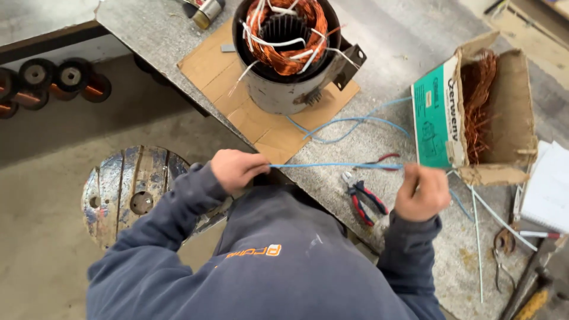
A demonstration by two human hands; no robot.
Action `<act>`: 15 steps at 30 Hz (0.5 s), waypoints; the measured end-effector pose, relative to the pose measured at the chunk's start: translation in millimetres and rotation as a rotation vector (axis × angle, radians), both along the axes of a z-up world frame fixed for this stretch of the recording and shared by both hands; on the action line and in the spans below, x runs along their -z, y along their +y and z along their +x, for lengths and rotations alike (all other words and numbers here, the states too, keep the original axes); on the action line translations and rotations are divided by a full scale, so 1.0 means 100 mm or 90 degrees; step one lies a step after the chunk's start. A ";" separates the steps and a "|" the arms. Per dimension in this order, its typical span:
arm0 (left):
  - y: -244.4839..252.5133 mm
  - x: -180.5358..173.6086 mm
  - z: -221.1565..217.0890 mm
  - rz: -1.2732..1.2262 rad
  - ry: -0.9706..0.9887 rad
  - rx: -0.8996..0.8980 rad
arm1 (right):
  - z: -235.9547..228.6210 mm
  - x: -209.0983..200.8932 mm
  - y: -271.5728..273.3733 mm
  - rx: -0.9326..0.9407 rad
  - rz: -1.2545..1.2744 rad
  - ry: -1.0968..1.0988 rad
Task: The person strips the insulation from a blue wire using pliers and then threads it through a copper-wound motor stator. They repeat this process with another blue wire, stripping and inserting it into the stator assembly.
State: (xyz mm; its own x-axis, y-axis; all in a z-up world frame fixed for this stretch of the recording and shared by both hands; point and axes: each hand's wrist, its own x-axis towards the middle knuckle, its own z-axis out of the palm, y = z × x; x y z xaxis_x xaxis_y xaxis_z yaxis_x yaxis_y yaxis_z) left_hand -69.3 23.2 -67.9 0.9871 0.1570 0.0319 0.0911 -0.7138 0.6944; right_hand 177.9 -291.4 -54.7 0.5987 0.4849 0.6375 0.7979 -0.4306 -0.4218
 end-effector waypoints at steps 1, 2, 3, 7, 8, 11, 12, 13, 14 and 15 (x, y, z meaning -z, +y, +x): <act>0.06 -0.05 -0.07 -0.007 -0.002 -0.013 | 0.03 0.00 -0.03 0.028 -0.007 -0.015; 0.07 -0.09 -0.10 -0.007 -0.003 -0.015 | -0.04 -0.07 0.00 0.025 -0.006 -0.016; 0.09 -0.12 -0.11 0.054 0.062 -0.065 | -0.11 -0.14 0.02 -0.032 0.016 -0.004; 0.09 -0.12 -0.17 0.178 0.185 -0.154 | -0.24 -0.27 0.08 -0.184 0.027 -0.011; 0.07 -0.13 -0.18 0.177 0.190 -0.160 | -0.24 -0.24 0.07 -0.191 0.027 -0.007; -0.01 -0.16 -0.17 0.172 0.298 -0.121 | -0.23 -0.24 0.06 -0.146 -0.004 0.029; -0.04 -0.19 -0.17 0.219 0.166 -0.080 | -0.27 -0.27 0.07 -0.160 0.013 0.038; -0.09 -0.21 -0.18 0.263 0.037 -0.034 | -0.34 -0.30 0.05 -0.168 0.028 0.051; -0.22 -0.36 -0.08 0.259 0.043 -0.042 | -0.38 -0.26 0.10 -0.177 0.024 0.055; -0.33 -0.52 0.04 0.221 -0.046 0.017 | -0.42 -0.21 0.17 -0.233 0.008 0.051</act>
